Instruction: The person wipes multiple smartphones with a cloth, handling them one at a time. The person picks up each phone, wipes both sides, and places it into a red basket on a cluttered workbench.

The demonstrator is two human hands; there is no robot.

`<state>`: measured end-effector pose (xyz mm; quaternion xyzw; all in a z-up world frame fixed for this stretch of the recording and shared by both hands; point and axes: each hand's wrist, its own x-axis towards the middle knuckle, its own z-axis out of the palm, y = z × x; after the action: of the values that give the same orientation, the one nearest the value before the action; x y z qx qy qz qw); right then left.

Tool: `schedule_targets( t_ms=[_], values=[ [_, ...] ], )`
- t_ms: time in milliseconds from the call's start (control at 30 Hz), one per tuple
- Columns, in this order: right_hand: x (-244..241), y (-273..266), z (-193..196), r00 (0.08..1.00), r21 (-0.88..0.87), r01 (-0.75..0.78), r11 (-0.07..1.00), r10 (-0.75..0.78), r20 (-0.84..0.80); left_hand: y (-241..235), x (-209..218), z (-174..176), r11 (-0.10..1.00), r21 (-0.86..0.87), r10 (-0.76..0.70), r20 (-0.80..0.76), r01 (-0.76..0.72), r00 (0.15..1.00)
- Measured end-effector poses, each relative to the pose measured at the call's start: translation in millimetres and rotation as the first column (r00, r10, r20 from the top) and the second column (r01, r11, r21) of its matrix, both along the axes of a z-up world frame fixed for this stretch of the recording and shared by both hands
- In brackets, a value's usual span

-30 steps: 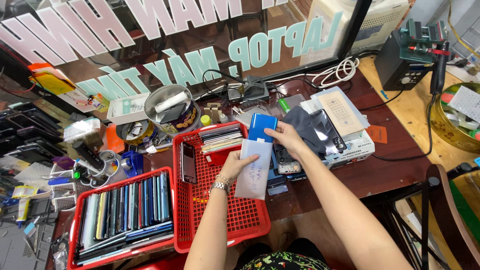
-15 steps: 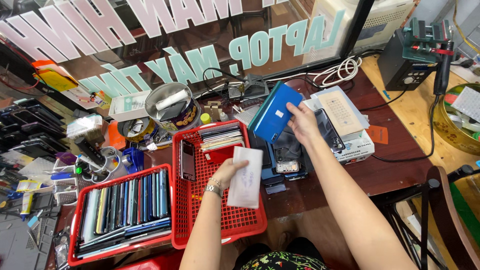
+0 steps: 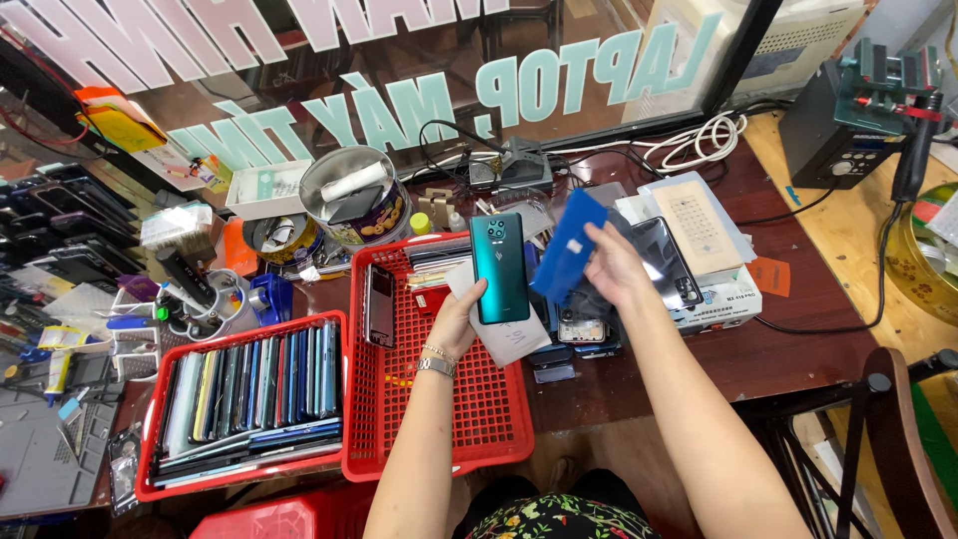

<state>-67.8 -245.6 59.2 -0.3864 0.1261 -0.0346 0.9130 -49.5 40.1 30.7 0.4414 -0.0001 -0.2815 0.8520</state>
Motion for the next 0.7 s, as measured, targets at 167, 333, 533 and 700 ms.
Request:
schedule_targets(
  t_ms=[167, 333, 533, 700],
  values=[
    [-5, -6, -13, 0.997, 0.083, -0.046, 0.995, 0.04, 0.064, 1, 4, -7, 1.0, -0.023, 0.003, -0.032, -0.004, 0.999],
    [2, 14, -6, 0.997, 0.013, -0.062, 0.998, 0.062, 0.044, 1, 11, -6, 0.999, -0.035, -0.009, -0.029, 0.008, 1.0],
    [10, 35, 2, 0.994, -0.052, -0.104, 0.993, 0.106, 0.032, 1, 12, -2, 1.0, 0.006, -0.027, -0.031, 0.027, 0.999],
    [14, 40, 2, 0.995, -0.022, -0.097, 0.995, 0.097, 0.01, 6, 14, 1, 0.999, -0.022, -0.038, -0.059, 0.037, 0.998]
  ],
)
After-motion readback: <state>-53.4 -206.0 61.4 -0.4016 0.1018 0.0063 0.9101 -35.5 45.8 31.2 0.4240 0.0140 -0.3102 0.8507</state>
